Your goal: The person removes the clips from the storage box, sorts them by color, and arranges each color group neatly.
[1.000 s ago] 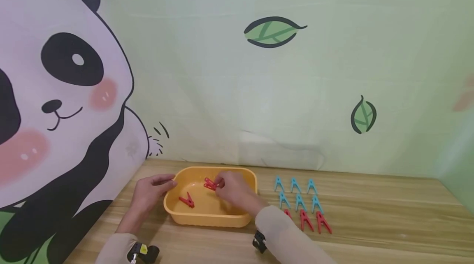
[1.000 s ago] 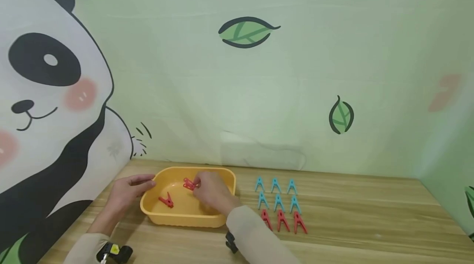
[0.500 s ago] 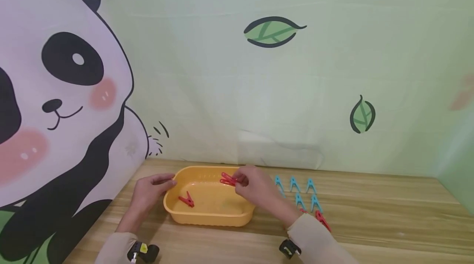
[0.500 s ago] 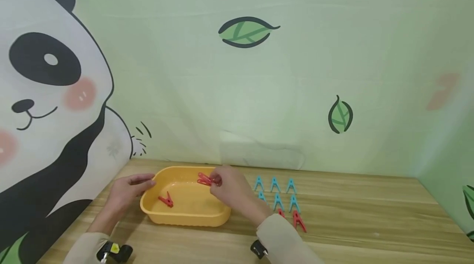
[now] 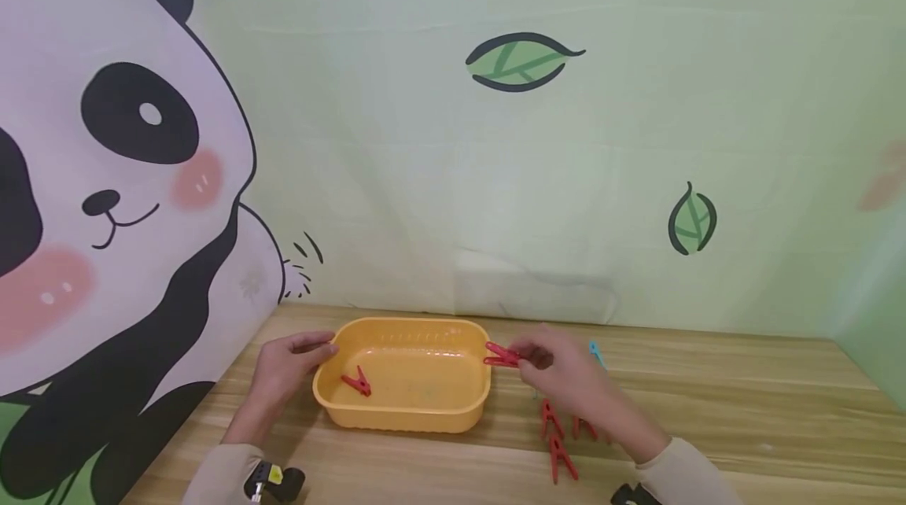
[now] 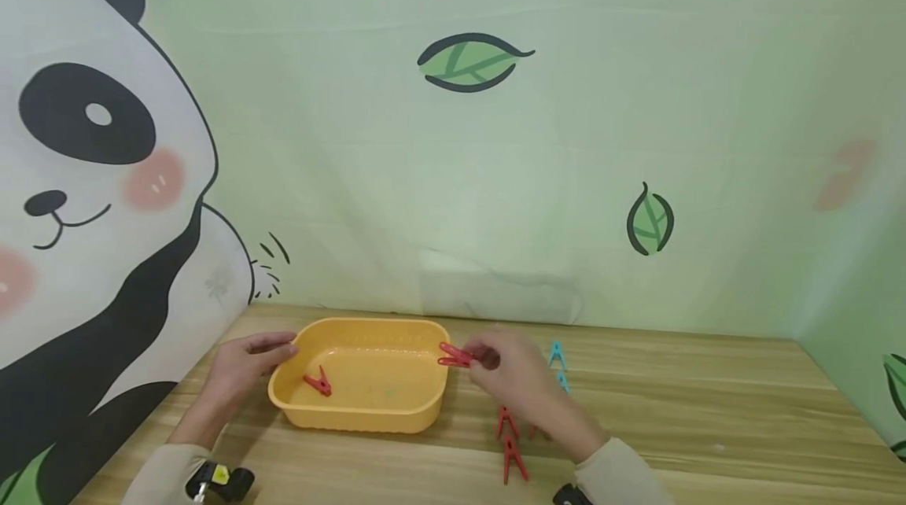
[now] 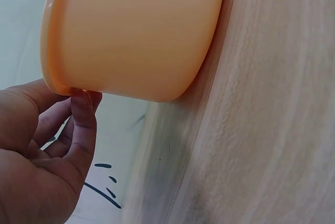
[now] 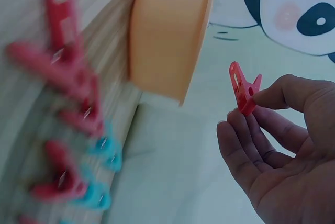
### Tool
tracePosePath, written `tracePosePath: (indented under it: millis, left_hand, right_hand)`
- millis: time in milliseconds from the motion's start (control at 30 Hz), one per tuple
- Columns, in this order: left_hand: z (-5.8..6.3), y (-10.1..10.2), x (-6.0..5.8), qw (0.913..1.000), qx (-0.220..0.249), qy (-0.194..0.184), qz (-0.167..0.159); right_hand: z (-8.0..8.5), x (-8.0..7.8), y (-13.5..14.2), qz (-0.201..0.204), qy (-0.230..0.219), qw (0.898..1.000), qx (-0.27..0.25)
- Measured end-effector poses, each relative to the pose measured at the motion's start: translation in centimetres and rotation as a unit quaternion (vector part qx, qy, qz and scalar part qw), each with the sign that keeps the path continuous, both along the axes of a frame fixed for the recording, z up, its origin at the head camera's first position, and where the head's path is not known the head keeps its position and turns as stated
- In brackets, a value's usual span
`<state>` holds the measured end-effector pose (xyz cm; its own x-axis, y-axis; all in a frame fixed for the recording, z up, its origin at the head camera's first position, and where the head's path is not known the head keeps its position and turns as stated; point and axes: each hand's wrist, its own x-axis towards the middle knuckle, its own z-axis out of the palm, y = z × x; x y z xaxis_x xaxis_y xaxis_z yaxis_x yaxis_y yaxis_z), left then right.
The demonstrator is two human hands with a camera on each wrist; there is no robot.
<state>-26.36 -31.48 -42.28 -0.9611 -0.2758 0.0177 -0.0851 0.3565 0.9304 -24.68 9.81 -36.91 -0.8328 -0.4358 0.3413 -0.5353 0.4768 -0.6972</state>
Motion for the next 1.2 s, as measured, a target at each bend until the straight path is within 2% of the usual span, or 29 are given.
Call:
tracePosePath:
  millis: [200,433,600,900,1067,1200]
  left_hand:
    - [0.0,0.0,0.0,1.0,0.0,0.004,-0.004]
    - [-0.1,0.1,-0.1,1.0,0.0,0.001,-0.003]
    - [-0.1,0.1,-0.2,1.0,-0.002,0.004,-0.002]
    - [0.0,-0.1,-0.1,1.0,0.003,-0.002,0.0]
    - [-0.1,-0.2,-0.2,1.0,0.0,0.0,-0.001]
    - [-0.2,-0.1,-0.1,1.0,-0.003,-0.003,0.001]
  right_hand:
    - [-0.8,0.6,3.7,0.0,-0.027,1.0,0.003]
    - [-2.4,0.9,7.7,0.021,-0.064,0.998,-0.008]
    - [-3.2,1.3,9.7,0.031,-0.089,0.996,0.009]
    - [-3.1,1.6,11.6,0.067,-0.175,0.982,0.039]
    - [-3.6,1.4,12.0,0.108,-0.176,0.978,0.037]
    - [-4.0,1.2,12.2,0.149,-0.184,0.971,0.04]
